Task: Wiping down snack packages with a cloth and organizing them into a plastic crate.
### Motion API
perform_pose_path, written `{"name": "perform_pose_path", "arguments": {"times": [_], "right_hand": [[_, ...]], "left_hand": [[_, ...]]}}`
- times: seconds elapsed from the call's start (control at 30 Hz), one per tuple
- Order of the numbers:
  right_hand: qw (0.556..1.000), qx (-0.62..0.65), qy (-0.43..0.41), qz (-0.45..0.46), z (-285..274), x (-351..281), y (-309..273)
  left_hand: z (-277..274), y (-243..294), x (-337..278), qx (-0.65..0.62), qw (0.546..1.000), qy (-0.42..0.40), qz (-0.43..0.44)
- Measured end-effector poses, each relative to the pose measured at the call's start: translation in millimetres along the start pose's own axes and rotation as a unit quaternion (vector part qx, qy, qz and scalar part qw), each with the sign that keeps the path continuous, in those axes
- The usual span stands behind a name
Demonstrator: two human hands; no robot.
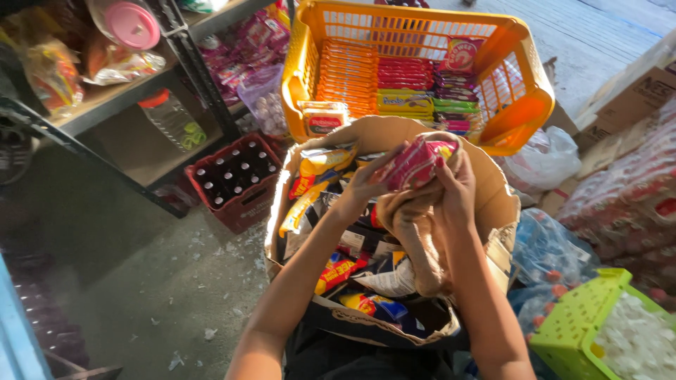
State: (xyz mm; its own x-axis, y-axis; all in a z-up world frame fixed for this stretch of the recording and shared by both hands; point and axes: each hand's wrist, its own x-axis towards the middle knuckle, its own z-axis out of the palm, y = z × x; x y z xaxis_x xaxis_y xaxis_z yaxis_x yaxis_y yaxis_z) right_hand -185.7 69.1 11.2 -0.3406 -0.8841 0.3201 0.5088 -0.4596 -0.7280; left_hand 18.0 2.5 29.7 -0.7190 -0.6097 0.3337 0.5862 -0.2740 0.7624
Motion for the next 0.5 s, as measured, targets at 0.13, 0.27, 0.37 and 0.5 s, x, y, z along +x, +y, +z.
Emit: {"name": "perform_pose_path", "arguments": {"times": [0.13, 0.27, 0.37, 0.5], "right_hand": [[0.982, -0.171, 0.011, -0.086, 34, -7, -5], [0.849, -0.474, 0.033, -0.230, 56, -17, -11], [0.751, -0.592, 0.001, -0.293, 63, -23, -14], [0.702, -0.650, -0.051, -0.286, 75, -29, -20]], "left_hand": [[-22, -33, 4, 0.152, 0.987, 0.034, 0.029], [-3, -14, 4, 0.414, 0.899, 0.097, 0.102], [13, -4, 0, 0.512, 0.840, 0.147, 0.108], [0, -29, 4, 0.507, 0.829, 0.182, 0.149]]}}
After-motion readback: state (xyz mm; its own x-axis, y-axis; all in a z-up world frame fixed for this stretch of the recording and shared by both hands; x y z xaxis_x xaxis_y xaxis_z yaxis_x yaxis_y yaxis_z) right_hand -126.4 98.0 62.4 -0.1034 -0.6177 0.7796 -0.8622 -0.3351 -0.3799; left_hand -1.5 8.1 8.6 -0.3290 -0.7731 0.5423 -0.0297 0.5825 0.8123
